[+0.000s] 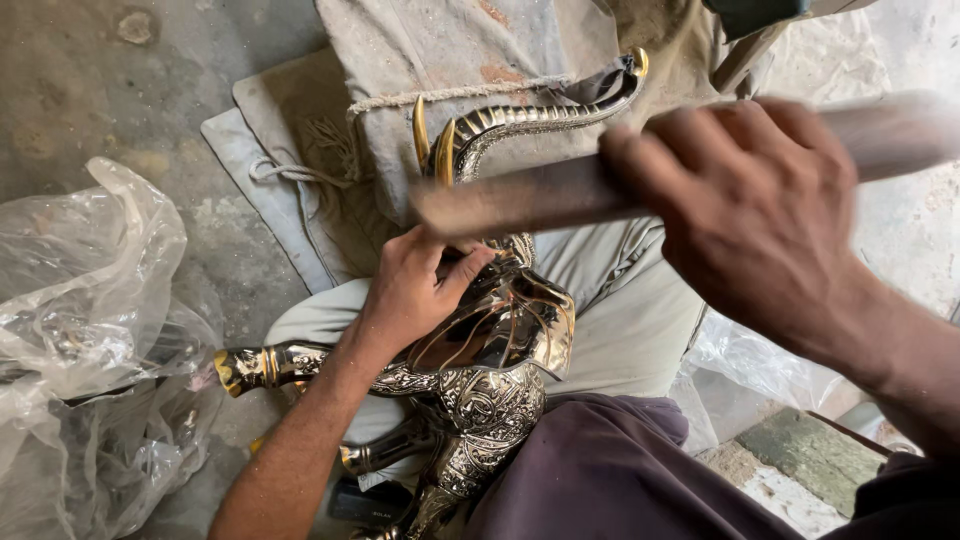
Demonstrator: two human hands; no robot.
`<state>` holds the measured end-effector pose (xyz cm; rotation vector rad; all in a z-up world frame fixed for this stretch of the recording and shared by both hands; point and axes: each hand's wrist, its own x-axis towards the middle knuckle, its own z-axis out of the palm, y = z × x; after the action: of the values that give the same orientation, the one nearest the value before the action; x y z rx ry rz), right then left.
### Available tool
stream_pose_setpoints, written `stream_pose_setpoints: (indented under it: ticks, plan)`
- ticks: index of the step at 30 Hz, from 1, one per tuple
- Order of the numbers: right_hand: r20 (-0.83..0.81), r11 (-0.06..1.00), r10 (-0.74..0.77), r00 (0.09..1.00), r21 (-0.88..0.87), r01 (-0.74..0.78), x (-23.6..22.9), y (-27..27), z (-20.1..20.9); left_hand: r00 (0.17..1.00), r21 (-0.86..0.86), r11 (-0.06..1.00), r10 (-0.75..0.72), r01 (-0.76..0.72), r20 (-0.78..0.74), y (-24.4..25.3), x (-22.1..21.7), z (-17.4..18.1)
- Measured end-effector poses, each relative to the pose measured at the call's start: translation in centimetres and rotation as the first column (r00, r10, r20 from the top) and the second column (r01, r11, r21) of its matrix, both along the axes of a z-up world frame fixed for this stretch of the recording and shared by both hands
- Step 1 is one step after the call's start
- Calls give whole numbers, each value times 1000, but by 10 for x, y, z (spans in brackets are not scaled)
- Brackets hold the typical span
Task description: The person uses a wooden mallet to repeatedly strike the head and neck area of a silver and gold metal sculpture. They hold the sculpture steady with one hand while hammering with the other, occasionally adjusting the position of the piece.
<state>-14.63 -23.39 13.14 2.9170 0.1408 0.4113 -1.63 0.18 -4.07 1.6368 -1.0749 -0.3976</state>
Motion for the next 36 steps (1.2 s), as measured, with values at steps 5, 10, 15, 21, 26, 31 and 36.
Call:
stream_pose_setpoints:
  ticks: [5,10,15,21,26,31,36]
  plan:
    - [-40,986,44,998,-161,-50,23,1,2,999,17,999,48,-48,7,3,-5,-12]
    - [-103,1000,-30,994,-9,30,12,1,4,999,-23,999,49,-49,19,5,-7,-13]
    - [-216,982,-60,975,-186,20,-13,3,7,993,-38,993,110,-112,-52,2,-2,-5]
    - [-233,921,-165,958,310,234,-43,-15,13,887,-96,925,318,-368,-335,22,1,12]
    - [-126,936,-236,964,238,260,-58,-21,7,931,-182,924,355,-336,83,4,-5,17]
    - [-56,949,-225,973,212,232,-54,-20,7,939,-110,946,319,-306,127,-5,-6,12]
    - [88,955,-84,993,290,56,-31,-13,-6,942,-123,951,300,-283,148,-4,-5,7]
